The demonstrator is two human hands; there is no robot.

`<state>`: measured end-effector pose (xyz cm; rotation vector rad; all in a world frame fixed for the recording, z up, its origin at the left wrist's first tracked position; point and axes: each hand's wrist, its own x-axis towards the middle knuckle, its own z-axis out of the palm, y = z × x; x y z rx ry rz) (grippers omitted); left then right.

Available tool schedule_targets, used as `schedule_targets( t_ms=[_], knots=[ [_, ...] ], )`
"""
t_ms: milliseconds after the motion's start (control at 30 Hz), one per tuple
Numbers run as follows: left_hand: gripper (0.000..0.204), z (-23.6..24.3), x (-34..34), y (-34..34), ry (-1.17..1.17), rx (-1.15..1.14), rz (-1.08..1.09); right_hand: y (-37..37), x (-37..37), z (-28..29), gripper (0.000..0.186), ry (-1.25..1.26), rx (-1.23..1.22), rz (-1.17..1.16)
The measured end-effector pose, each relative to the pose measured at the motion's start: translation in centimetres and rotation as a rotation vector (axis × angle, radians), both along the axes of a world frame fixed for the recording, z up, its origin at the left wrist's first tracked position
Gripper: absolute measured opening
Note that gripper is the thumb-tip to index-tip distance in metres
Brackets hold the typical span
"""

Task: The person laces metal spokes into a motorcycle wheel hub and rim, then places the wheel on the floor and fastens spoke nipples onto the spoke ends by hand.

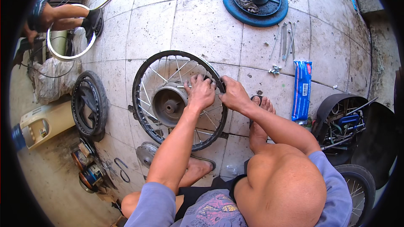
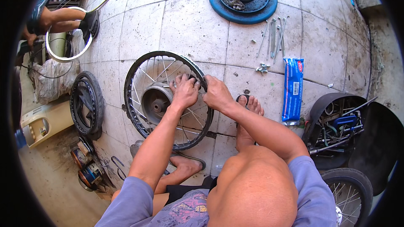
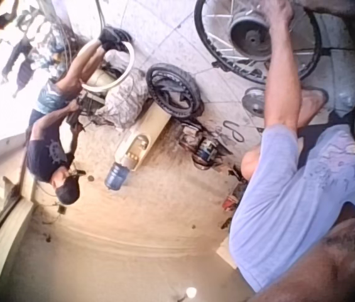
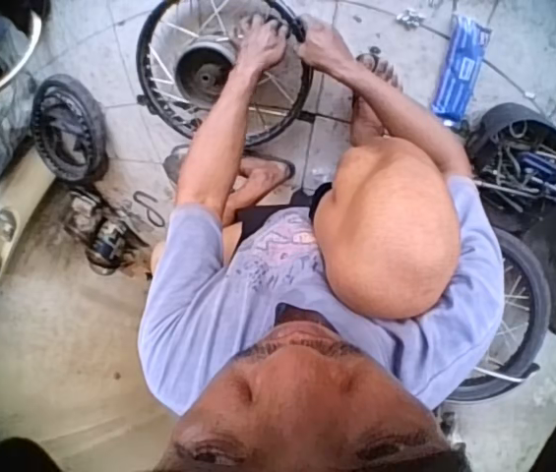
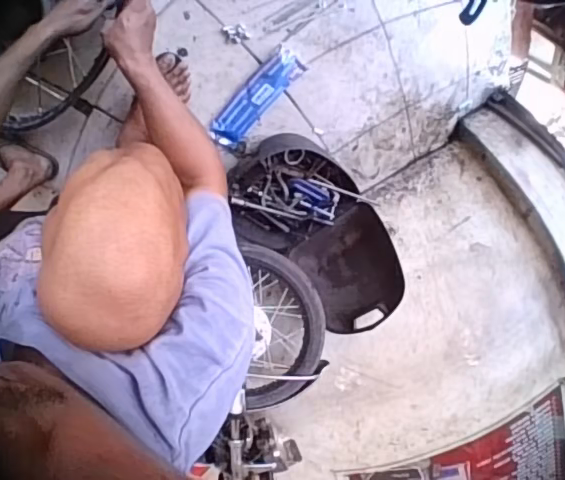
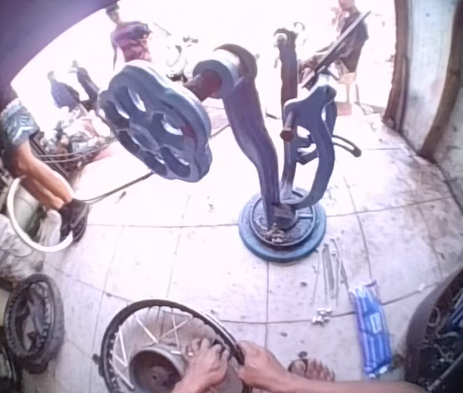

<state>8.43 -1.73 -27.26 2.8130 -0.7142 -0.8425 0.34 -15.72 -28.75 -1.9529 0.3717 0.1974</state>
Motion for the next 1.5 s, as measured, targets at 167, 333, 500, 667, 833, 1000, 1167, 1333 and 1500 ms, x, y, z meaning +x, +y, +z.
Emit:
schedule_targets(
  t_ms=[167,333,500,667,833,1000,1167,1333,1500],
  knots=[
    [0.032,-1.1,-0.4,1.0,-0.119,-0.104,-0.032,0.2,-0.1,-0.2,0.047,-0.065,0.003,-0.022],
    [0.03,-1.3,-0.5,0.8,-0.115,-0.102,-0.045,0.0,-0.1,0.8,0.045,-0.003,0.002,-0.035],
    [0.032,-1.6,-0.6,0.7,-0.148,-0.033,-0.018,0.2,-0.2,0.2,0.047,-0.05,-0.004,-0.039],
    [0.034,-1.7,-0.4,0.9,-0.135,-0.075,-0.026,0.2,-0.2,0.4,0.048,-0.028,-0.013,-0.019],
    [0.035,-1.1,0.0,0.3,-0.026,0.051,0.016,0.1,-0.3,0.3,0.049,-0.034,-0.004,-0.021],
    [0.036,-0.6,0.2,0.2,-0.014,0.024,-0.004,0.0,-0.2,0.6,0.05,-0.014,0.0,-0.016],
    [0.035,-0.8,0.0,0.3,-0.029,-0.009,0.027,0.1,-0.4,0.5,0.049,-0.036,0.003,-0.028],
    [0.039,-0.2,0.1,-0.3,0.02,0.062,0.002,0.1,-0.5,-0.1,0.047,-0.064,0.0,-0.024],
    [0.04,-0.1,0.4,0.8,0.027,-0.039,-0.009,0.4,-0.4,0.3,0.048,-0.067,0.003,-0.034]
  ],
)
